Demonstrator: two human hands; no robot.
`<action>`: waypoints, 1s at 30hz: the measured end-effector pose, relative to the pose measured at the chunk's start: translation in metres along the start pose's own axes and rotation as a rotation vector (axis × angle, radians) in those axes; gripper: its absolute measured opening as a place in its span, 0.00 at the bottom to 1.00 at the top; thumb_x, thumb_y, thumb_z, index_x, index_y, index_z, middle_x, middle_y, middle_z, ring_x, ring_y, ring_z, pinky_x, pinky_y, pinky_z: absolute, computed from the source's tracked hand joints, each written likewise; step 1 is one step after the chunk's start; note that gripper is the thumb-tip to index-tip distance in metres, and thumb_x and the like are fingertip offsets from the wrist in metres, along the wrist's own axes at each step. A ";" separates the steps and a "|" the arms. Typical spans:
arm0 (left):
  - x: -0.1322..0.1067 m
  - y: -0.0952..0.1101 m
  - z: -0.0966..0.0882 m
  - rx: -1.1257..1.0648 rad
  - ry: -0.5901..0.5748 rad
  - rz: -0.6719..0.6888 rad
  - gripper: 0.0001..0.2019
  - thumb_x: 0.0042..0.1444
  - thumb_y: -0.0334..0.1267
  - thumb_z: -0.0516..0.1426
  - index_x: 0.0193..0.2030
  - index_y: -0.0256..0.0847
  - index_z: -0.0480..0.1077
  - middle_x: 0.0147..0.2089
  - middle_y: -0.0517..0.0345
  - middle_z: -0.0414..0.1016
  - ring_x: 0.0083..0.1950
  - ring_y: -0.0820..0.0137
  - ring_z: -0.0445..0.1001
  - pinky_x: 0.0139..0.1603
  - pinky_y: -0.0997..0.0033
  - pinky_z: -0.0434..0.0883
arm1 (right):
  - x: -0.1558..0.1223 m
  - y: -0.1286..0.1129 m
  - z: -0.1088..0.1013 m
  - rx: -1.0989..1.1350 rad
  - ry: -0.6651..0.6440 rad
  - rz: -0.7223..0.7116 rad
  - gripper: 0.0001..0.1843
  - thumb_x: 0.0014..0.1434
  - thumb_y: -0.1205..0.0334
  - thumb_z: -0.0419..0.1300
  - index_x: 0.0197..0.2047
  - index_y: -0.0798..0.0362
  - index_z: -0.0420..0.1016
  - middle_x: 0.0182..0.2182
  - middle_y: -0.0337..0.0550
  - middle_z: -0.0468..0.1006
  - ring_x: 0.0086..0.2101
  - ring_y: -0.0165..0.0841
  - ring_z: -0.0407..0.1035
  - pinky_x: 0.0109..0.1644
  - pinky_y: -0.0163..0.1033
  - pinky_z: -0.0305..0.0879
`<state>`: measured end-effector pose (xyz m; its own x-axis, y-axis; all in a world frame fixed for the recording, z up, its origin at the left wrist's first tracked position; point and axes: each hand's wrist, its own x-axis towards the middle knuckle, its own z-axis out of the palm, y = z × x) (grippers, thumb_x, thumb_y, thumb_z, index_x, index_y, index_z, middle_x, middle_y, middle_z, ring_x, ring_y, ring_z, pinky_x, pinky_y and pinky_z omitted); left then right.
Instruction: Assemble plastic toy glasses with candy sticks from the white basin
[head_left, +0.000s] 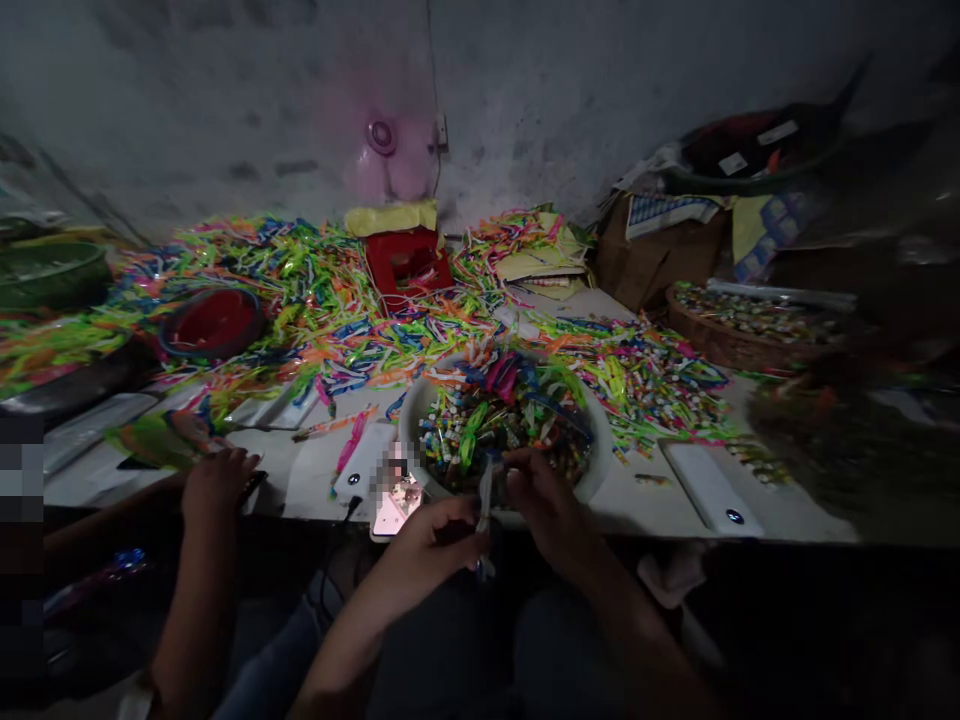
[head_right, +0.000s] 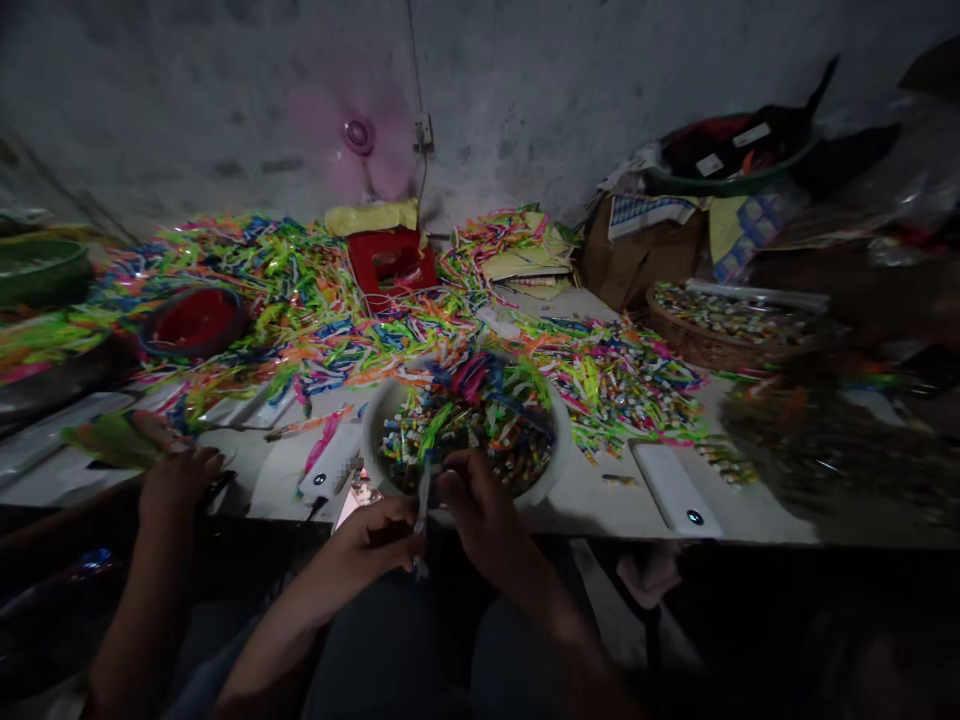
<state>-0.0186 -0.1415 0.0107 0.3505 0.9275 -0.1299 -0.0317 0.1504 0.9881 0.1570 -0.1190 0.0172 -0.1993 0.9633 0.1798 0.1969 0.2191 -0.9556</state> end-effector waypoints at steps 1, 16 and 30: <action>0.002 0.001 0.000 -0.040 0.068 0.018 0.07 0.47 0.40 0.64 0.29 0.39 0.72 0.26 0.63 0.69 0.26 0.76 0.67 0.28 0.79 0.66 | -0.003 0.000 -0.001 -0.008 0.019 -0.003 0.16 0.64 0.47 0.47 0.42 0.50 0.65 0.27 0.35 0.64 0.26 0.27 0.59 0.29 0.31 0.58; 0.017 0.007 0.000 -0.273 0.413 0.028 0.18 0.43 0.41 0.67 0.39 0.39 0.68 0.33 0.61 0.74 0.25 0.76 0.73 0.26 0.79 0.72 | -0.029 0.009 0.016 -0.236 0.076 -0.001 0.08 0.57 0.56 0.57 0.35 0.51 0.68 0.25 0.38 0.75 0.26 0.30 0.70 0.29 0.31 0.64; 0.016 0.008 0.002 -0.236 0.477 -0.009 0.20 0.43 0.42 0.66 0.39 0.37 0.66 0.33 0.62 0.74 0.28 0.74 0.75 0.30 0.75 0.75 | -0.029 0.010 0.015 -0.491 0.119 -0.227 0.06 0.61 0.62 0.55 0.40 0.53 0.72 0.29 0.41 0.79 0.29 0.31 0.73 0.31 0.32 0.64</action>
<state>-0.0113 -0.1260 0.0172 -0.1112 0.9702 -0.2151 -0.2596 0.1806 0.9487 0.1504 -0.1473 -0.0015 -0.1847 0.8883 0.4205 0.5916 0.4421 -0.6742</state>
